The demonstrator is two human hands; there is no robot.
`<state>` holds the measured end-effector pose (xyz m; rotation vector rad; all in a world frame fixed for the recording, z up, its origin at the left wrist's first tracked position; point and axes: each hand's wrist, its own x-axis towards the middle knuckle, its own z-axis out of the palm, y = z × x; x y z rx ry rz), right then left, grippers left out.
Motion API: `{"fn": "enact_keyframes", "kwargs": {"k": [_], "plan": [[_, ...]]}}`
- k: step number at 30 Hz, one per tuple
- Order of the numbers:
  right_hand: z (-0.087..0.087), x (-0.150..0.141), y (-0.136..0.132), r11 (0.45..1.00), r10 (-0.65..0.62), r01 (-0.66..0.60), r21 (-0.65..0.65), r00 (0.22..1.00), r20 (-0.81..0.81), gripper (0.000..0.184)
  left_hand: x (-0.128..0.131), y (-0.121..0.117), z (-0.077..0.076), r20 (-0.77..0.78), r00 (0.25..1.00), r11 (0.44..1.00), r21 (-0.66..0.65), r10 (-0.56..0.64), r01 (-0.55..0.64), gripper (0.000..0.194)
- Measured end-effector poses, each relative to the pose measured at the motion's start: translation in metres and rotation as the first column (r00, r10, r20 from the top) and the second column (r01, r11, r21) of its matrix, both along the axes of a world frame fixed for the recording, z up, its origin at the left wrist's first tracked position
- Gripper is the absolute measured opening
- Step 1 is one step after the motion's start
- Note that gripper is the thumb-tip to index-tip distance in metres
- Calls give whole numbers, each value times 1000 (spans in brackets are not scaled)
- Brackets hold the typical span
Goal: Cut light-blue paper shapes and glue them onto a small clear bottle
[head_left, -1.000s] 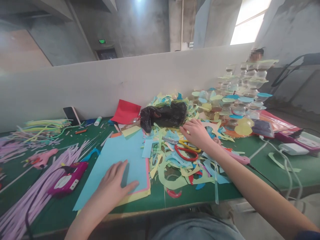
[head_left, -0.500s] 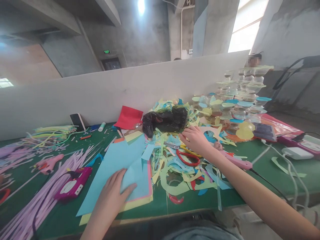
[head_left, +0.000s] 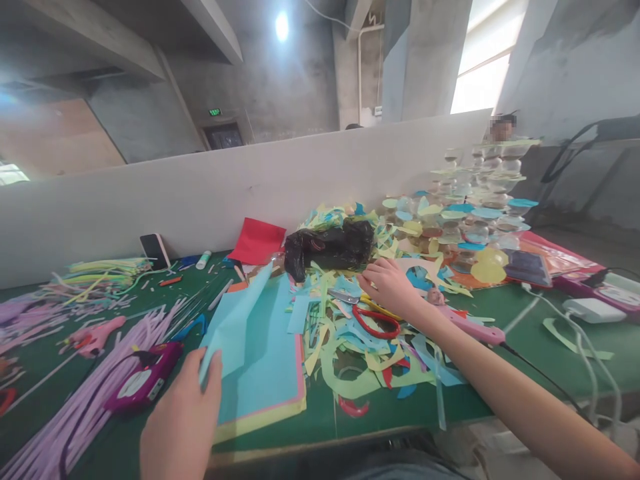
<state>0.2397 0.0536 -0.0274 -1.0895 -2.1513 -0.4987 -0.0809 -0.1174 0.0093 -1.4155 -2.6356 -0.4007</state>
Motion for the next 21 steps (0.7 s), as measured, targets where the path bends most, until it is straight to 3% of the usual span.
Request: {"fn": "enact_keyframes", "kwargs": {"k": [4, 8, 12, 18, 21], "plan": [[-1, 0, 0, 1000, -7, 7, -9, 1000, 8, 41, -3, -2, 5, 80, 997, 1000, -2, 13, -13, 43], [-1, 2, 1, 1000, 13, -13, -16, 1000, 2, 42, -6, 3, -6, 206, 976, 995, -50, -74, 86, 39], [-2, 1, 2, 1000, -2, 2, -26, 1000, 0, 42, -6, 4, -12, 266, 952, 987, -8, -154, 162, 33], [5, -3, -6, 998, 23, -24, -59, 1000, -18, 33, 7, -12, -12, 168, 972, 983, 108, -164, 147, 34], [11, -7, -15, 989, 127, -128, -67, 992, -16, 26, 7, -23, -15, 41, 953, 949, 112, -299, 293, 34]]}}
